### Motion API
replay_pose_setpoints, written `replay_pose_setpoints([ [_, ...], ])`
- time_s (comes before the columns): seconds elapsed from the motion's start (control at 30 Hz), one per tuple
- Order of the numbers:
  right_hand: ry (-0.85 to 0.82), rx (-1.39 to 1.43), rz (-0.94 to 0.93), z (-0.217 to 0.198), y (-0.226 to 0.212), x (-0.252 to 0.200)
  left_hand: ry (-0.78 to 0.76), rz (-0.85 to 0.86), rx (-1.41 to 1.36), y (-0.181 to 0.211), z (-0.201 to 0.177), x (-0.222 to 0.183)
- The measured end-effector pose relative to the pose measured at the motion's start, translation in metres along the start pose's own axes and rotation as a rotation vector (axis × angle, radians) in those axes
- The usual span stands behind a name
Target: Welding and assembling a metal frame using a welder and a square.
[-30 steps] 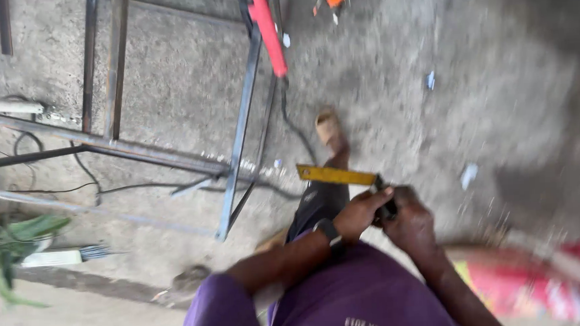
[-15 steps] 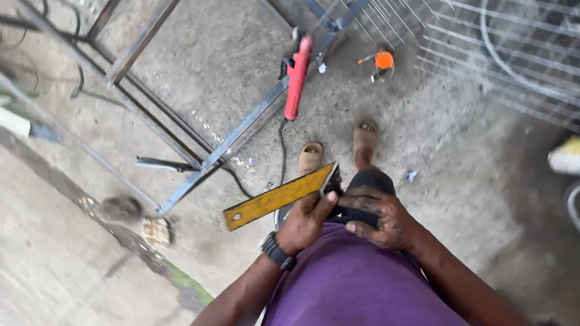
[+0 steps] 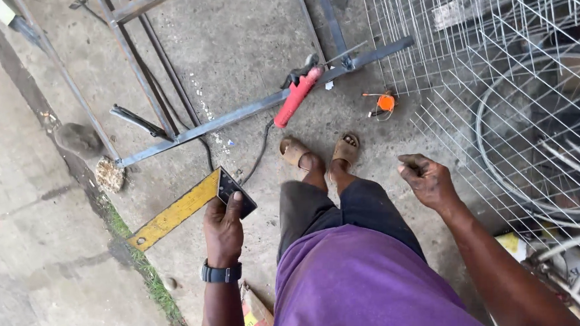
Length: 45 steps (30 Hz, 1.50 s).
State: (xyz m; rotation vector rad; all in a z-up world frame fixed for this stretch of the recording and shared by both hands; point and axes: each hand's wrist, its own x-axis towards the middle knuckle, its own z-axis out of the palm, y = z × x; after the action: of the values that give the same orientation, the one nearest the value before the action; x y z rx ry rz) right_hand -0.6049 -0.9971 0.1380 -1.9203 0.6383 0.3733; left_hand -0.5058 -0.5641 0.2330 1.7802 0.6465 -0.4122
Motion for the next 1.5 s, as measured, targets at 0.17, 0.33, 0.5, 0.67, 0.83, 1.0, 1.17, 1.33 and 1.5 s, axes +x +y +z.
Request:
replay_pose_setpoints([
  [0.17,-0.082,-0.023,0.107,0.009,0.040,0.024,0.000,0.000,-0.020,-0.017,-0.002,0.036],
  [0.33,-0.096,-0.124,0.213,0.010,0.061,0.009,-0.058,0.018,-0.018,0.035,0.015,0.088],
  [0.5,-0.111,-0.178,0.366,0.008,0.093,0.014,-0.135,0.018,-0.065,0.095,0.070,0.169],
  [0.67,-0.135,-0.112,0.532,-0.003,0.118,0.047,-0.183,-0.007,-0.060,0.100,0.161,0.276],
  [0.83,-0.141,-0.127,0.745,-0.026,0.084,0.089,-0.312,-0.339,-0.141,0.139,0.243,0.338],
  [1.0,-0.136,-0.085,0.865,-0.043,0.070,0.116,-0.352,-0.335,-0.120,0.115,0.310,0.398],
  [1.17,-0.116,-0.052,0.871,-0.059,0.081,0.123,-0.362,-0.360,-0.197,0.114,0.337,0.417],
  [1.33,-0.115,-0.056,0.865,-0.070,0.100,0.136,-0.406,-0.322,-0.262,0.083,0.353,0.446],
  [1.5,-0.134,-0.048,0.904,-0.073,0.089,0.150,-0.424,-0.305,-0.267,0.082,0.352,0.452],
])
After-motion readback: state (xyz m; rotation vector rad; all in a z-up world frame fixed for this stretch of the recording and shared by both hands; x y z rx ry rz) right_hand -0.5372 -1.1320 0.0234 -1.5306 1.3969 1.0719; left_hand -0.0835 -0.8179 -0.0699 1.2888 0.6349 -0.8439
